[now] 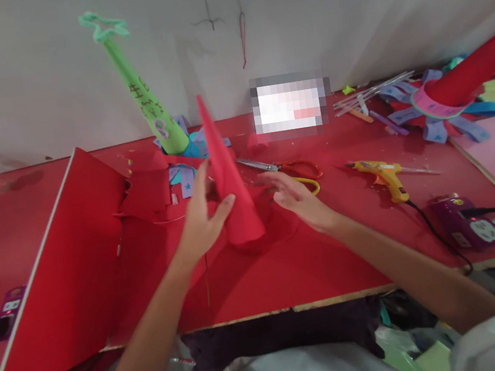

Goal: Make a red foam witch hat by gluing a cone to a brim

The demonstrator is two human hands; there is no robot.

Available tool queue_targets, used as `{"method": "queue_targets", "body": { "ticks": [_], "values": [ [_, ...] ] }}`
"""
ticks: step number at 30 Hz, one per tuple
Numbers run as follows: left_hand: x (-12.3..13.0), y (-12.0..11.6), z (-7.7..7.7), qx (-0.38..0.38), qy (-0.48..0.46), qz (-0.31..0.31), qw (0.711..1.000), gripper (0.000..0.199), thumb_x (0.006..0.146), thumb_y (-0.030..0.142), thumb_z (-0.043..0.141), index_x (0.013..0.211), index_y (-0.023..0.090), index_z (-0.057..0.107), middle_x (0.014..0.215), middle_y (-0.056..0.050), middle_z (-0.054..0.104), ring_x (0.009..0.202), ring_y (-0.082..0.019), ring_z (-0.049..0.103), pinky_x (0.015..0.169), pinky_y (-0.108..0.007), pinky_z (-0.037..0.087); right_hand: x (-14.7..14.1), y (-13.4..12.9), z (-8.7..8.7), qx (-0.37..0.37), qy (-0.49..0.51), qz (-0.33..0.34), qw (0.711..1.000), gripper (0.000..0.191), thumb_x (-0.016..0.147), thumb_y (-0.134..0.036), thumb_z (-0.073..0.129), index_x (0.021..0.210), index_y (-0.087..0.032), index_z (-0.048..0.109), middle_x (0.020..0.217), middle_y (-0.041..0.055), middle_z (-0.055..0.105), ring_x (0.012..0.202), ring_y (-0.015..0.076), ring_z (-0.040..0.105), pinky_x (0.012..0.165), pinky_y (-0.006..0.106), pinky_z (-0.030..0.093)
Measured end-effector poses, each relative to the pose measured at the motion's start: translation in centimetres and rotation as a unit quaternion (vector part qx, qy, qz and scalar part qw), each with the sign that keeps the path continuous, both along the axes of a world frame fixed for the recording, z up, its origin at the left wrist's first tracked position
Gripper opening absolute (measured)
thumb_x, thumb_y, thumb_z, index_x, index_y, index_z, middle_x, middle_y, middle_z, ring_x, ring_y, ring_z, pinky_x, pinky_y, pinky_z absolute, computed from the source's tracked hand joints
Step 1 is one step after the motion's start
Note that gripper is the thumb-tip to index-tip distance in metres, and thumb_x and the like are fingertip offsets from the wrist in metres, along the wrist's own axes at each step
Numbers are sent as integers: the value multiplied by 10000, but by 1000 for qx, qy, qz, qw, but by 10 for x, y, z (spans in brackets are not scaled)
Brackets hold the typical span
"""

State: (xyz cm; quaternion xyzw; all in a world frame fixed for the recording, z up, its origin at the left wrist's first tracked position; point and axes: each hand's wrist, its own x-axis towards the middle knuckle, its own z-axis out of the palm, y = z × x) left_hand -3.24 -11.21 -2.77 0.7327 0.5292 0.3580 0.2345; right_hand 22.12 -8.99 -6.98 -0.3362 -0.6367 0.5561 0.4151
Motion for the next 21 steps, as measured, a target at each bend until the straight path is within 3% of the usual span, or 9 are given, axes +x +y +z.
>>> {"method": "queue_targets", "body": {
  "ticks": [3, 6, 8, 10, 12, 15, 18, 21],
  "values": [
    [28, 3, 1, 37, -20, -84, 996, 703, 1074, 420, 603, 1695, 285, 303, 1690, -153, 487, 1484, -284, 576, 1233, -463, 504, -14, -5, 10, -59, 68, 10, 996, 723, 875, -764, 749, 1402, -285, 626, 1488, 122, 678, 1361, 313, 664, 1119, 491, 601],
    [43, 5, -1, 77, 8, -148, 986, 536, 1104, 299, 526, 1635, 302, 450, 1553, -120, 603, 1434, -253, 595, 1232, -456, 495, -22, -8, 9, -138, 102, -55, 984, 620, 769, -696, 888, 1184, -277, 699, 1202, 68, 773, 1136, 279, 736, 1021, 455, 638],
    [42, 8, -3, 102, 16, -154, 983, 460, 1127, 292, 469, 1583, 284, 525, 1493, -119, 626, 1416, -237, 596, 1228, -441, 491, -19, -9, 7, -173, 117, -83, 974, 589, 705, -668, 942, 1074, -270, 711, 1056, 41, 774, 996, 250, 742, 902, 412, 656],
    [34, 10, -5, 108, 24, -109, 988, 417, 1144, 343, 441, 1531, 251, 568, 1478, -120, 633, 1413, -236, 595, 1224, -432, 485, -12, -8, 6, -190, 132, -87, 969, 579, 690, -645, 959, 1061, -270, 720, 1049, 40, 776, 930, 231, 732, 775, 359, 641],
    [22, 11, -8, 81, 64, -18, 994, 390, 1150, 395, 430, 1445, 217, 611, 1364, -114, 692, 1291, -240, 665, 1138, -414, 527, -2, -7, 7, -198, 147, -85, 965, 568, 706, -610, 961, 1099, -279, 722, 1102, 50, 787, 890, 215, 721, 659, 310, 594],
    [6, 11, -13, -3, 254, 75, 964, 395, 1096, 529, 541, 1187, 177, 694, 1153, -116, 742, 1069, -301, 730, 887, -400, 553, 10, -3, 9, -203, 176, -103, 958, 547, 737, -570, 954, 1141, -291, 713, 1117, 48, 798, 747, 158, 660, 533, 255, 495],
    [1, 8, -18, -69, 395, 80, 913, 504, 1048, 644, 567, 1136, 164, 690, 1167, -144, 732, 991, -359, 743, 705, -381, 480, 14, 1, 8, -184, 204, -120, 954, 534, 770, -583, 924, 1158, -296, 694, 1110, 39, 797, 658, 121, 581, 481, 240, 414],
    [0, 7, -25, -95, 393, 73, 912, 540, 997, 678, 636, 1155, 162, 654, 1187, -148, 716, 981, -365, 730, 656, -364, 418, 15, 4, 3, -193, 212, -154, 946, 573, 718, -629, 939, 1102, -291, 682, 991, 14, 770, 639, 119, 550, 461, 236, 371]
  ]
}}
